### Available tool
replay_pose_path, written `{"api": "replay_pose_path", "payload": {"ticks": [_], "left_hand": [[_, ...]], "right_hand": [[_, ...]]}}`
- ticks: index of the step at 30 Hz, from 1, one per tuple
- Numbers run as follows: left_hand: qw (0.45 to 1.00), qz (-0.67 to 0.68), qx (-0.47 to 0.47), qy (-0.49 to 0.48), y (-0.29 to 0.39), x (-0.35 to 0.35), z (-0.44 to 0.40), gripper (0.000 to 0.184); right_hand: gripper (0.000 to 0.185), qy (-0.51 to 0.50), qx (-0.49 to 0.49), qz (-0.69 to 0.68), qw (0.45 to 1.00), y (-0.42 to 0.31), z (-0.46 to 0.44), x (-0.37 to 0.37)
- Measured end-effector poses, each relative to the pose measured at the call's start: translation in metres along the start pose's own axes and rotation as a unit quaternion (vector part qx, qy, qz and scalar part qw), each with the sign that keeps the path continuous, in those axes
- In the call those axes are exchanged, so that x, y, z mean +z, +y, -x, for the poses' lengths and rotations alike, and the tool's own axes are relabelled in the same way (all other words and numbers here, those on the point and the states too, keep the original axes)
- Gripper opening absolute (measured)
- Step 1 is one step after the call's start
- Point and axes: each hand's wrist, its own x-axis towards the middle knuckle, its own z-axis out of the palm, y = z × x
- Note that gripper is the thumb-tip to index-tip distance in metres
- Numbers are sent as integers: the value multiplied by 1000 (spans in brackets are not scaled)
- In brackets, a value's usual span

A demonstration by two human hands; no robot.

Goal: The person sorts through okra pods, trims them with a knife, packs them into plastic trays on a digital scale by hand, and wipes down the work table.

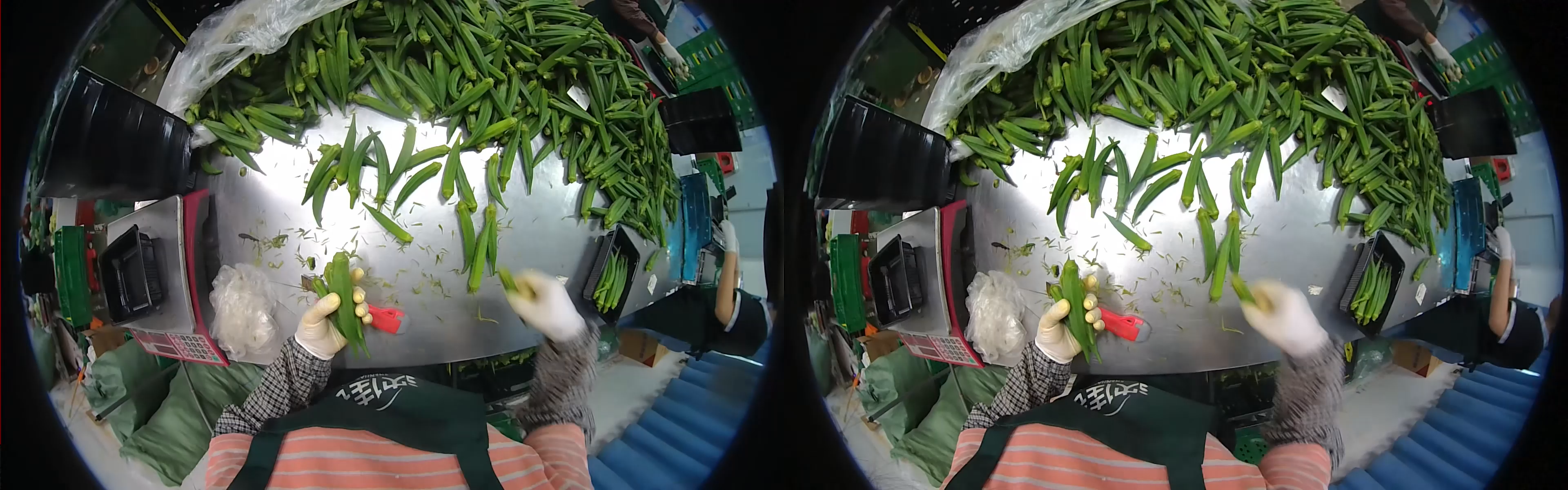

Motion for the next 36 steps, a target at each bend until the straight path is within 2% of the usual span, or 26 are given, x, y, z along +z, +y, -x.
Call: {"api": "replay_pose_path", "payload": {"ticks": [1, 2, 3, 5, 7, 11, 13, 15, 16, 19, 22, 25, 28, 30, 32, 34, 36], "left_hand": [[1000, 0, 0, -5, 1, -2, 0, 55], [1000, -10, -1, -1, 2, -1, -1, 55], [1000, -21, -2, 4, 4, -1, -1, 55], [999, -38, -3, 15, 7, 0, 1, 54], [999, -50, 2, 19, 8, 1, -1, 53], [995, -93, 24, 34, 11, 4, 3, 54], [994, -97, 30, 40, 13, 3, 7, 55], [994, -95, 32, 52, 15, -1, 11, 55], [994, -94, 32, 56, 16, -2, 13, 55], [995, -74, 43, 49, 18, 0, 17, 55], [997, -35, 41, 50, 20, -2, 16, 50], [996, -64, 33, 52, 23, -2, 13, 55], [998, -31, 39, 44, 22, -6, 6, 52], [997, -45, 50, 44, 24, -1, 4, 48], [996, -52, 54, 49, 25, 3, 5, 38], [992, -73, 69, 70, 29, 7, 8, 33], [986, -112, 87, 83, 38, 12, 12, 36]], "right_hand": [[28, -44, -3, 27, 999, 12, 25, -10], [33, -93, 35, 75, 992, 23, 45, -16], [35, -68, 54, 117, 989, 22, 54, -16], [33, 77, -32, 85, 993, 21, 42, 3], [29, 146, -117, 36, 982, -15, 2, 27], [23, 201, -257, 103, 940, -70, -94, 84], [25, 248, -250, 164, 922, -78, -139, 86], [26, 235, -233, 286, 899, -79, -169, 82], [23, 217, -247, 295, 897, -77, -178, 79], [15, 215, -303, 208, 905, -72, -161, 58], [14, 157, -286, 151, 933, -60, -75, 19], [20, -56, -190, 200, 960, -7, 5, -13], [24, -5, -152, 214, 965, -15, 13, -1], [32, 68, -185, 99, 975, -42, -17, 28], [33, 112, -222, 80, 965, -75, -59, 64], [25, 84, -205, 192, 956, -88, -99, 99], [23, 111, -216, 129, 961, -89, -106, 101]]}}
